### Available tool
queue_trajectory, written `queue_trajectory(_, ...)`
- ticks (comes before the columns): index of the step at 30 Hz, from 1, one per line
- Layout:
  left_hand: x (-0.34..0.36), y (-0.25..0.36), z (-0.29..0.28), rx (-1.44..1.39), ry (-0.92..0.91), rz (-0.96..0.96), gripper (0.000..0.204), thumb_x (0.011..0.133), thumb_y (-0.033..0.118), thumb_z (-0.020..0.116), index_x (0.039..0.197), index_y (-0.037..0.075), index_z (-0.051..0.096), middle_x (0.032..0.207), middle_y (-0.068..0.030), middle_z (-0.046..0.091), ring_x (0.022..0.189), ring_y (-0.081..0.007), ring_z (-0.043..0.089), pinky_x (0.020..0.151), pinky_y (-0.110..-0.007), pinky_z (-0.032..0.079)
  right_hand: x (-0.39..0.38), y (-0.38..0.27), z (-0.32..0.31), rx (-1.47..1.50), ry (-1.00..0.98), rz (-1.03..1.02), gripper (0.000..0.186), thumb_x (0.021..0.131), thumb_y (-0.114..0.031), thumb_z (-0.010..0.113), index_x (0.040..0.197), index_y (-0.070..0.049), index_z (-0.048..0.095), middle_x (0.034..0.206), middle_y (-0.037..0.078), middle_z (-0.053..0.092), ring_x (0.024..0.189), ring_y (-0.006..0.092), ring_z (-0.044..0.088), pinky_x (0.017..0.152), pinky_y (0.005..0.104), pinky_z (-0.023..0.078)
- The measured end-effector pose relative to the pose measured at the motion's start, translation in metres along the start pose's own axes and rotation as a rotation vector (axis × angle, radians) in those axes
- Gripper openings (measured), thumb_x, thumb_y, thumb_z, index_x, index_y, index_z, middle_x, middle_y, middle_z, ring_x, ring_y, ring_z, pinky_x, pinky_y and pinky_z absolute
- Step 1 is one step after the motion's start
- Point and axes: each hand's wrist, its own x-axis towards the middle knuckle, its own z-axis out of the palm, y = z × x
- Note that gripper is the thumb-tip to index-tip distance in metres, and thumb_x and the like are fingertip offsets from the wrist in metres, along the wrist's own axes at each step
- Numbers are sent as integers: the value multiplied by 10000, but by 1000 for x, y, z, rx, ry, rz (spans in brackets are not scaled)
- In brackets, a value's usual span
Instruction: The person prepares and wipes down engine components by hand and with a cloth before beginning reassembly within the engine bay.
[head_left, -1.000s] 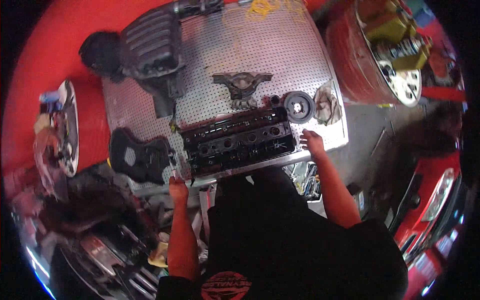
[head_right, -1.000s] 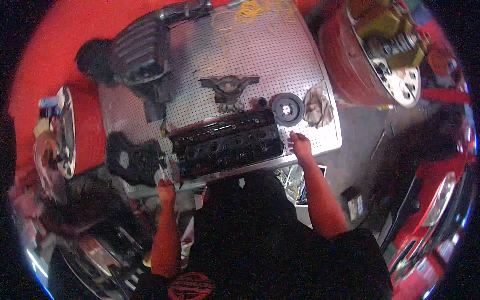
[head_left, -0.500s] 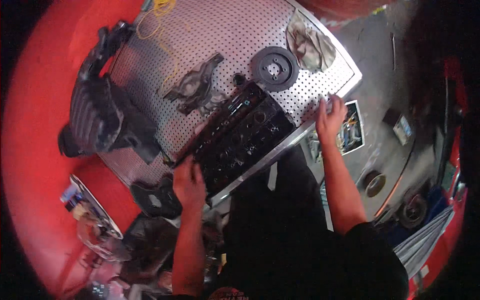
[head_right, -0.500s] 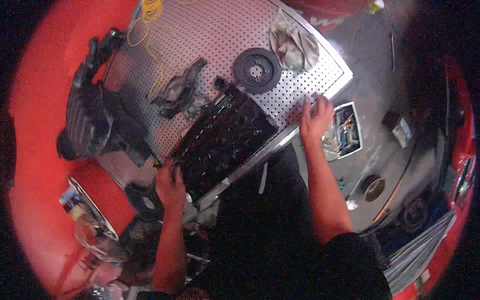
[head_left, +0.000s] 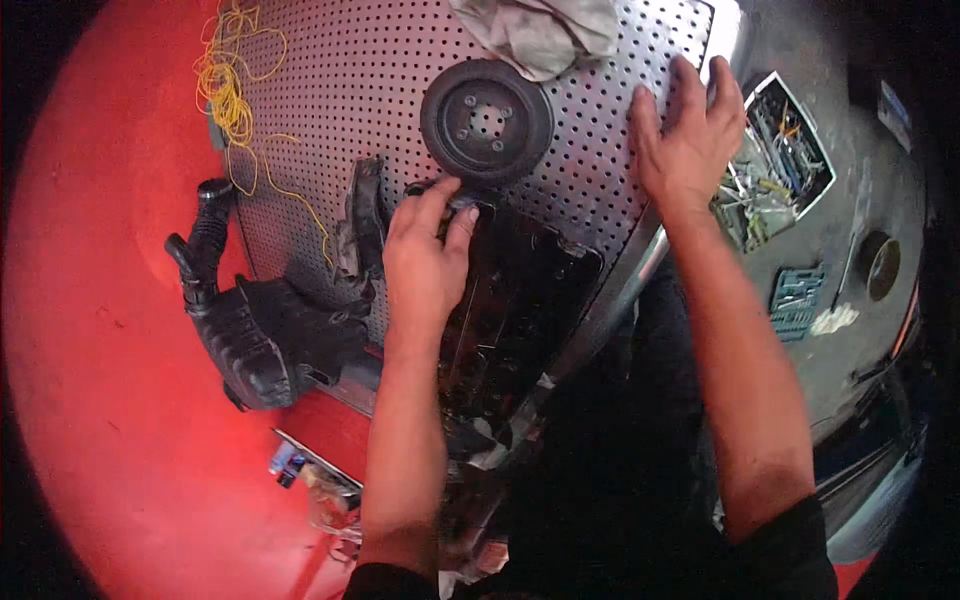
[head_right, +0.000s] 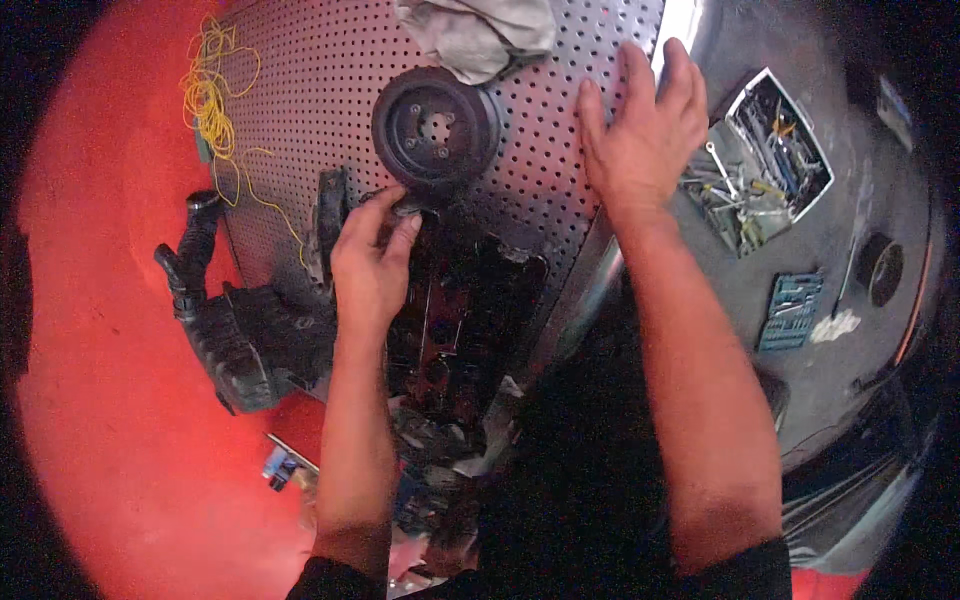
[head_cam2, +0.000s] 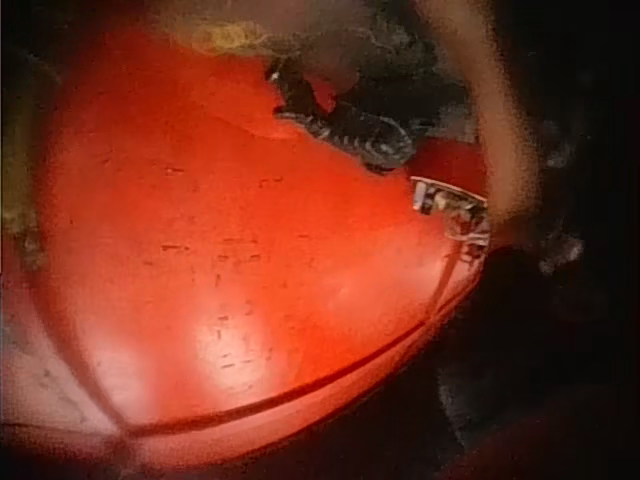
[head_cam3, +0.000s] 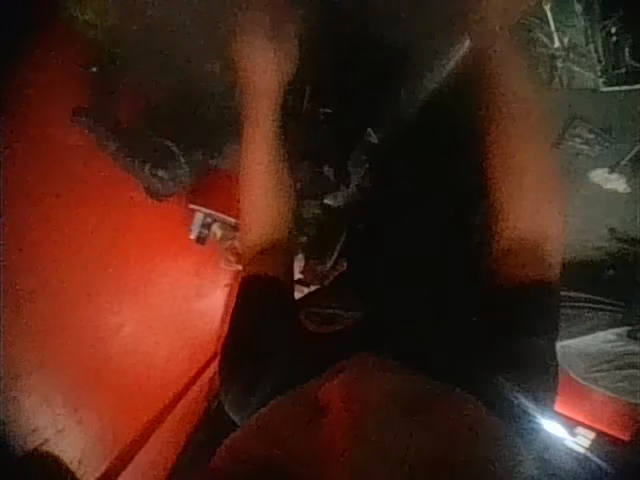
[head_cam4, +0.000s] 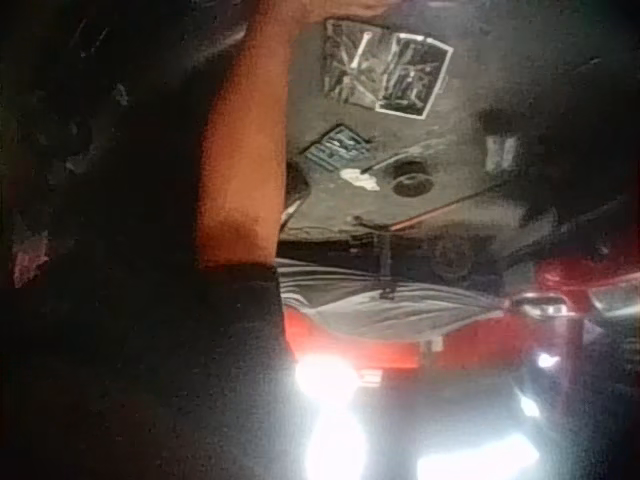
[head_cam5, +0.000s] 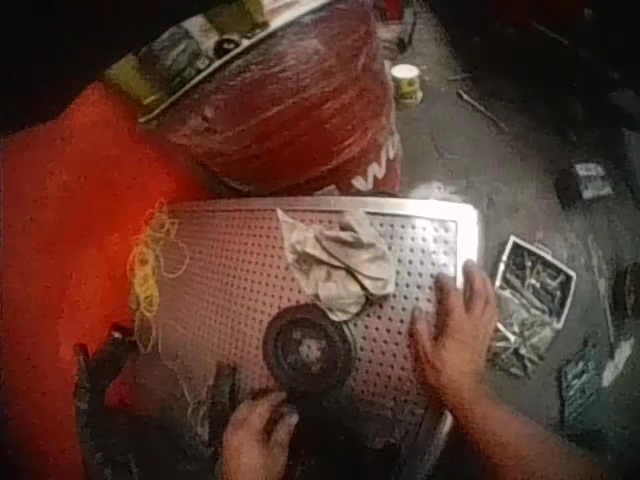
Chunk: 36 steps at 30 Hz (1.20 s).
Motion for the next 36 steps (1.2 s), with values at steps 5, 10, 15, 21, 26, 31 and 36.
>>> queue_trajectory(5,2,18,4,-229,-65,-319,352,866,114,778,1190,30,669,857,-65,687,792,-119,628,751,-279,520,1,3,1,9,21,33,538,861,-424,696,1342,-205,593,1509,121,403,1392,377,352,1133,543,292)
queue_trajectory(10,11,24,3,-185,-69,-398,361,845,142,803,1168,34,684,776,-24,630,728,-101,577,694,-258,491,1,-2,-1,7,3,57,534,844,-408,704,1326,-204,599,1525,112,395,1397,374,350,1126,549,297)
queue_trajectory(15,17,20,4,-161,-129,-418,359,836,138,811,1154,20,691,756,-11,599,712,-99,549,680,-267,486,2,-5,-4,17,6,67,537,822,-397,722,1309,-206,602,1513,110,404,1386,370,366,1116,553,306)
queue_trajectory(21,24,18,4,-149,-201,-418,403,831,114,818,1196,18,676,801,-7,600,742,-96,549,690,-257,484,4,-4,-4,17,-5,86,549,807,-374,740,1311,-207,602,1508,113,406,1391,369,360,1125,543,302)
queue_trajectory(26,17,12,-10,-373,-241,-416,554,827,67,815,1334,53,592,841,-12,626,798,-99,590,748,-248,496,6,-8,-8,17,-26,85,541,807,-373,739,1304,-202,610,1506,118,408,1389,375,362,1130,538,302)
queue_trajectory(31,16,12,-12,-290,-267,-418,638,832,70,814,1400,64,524,847,-35,669,809,-104,632,776,-261,515,5,-5,-5,4,-16,93,535,809,-379,738,1299,-205,612,1508,118,408,1388,378,362,1131,540,303)
queue_trajectory(36,25,23,-6,-45,-255,-415,671,787,154,860,1368,63,538,784,-58,658,735,-139,643,735,-305,527,5,-5,-3,-6,-7,92,535,813,-384,735,1303,-207,610,1509,118,410,1389,376,366,1128,541,309)
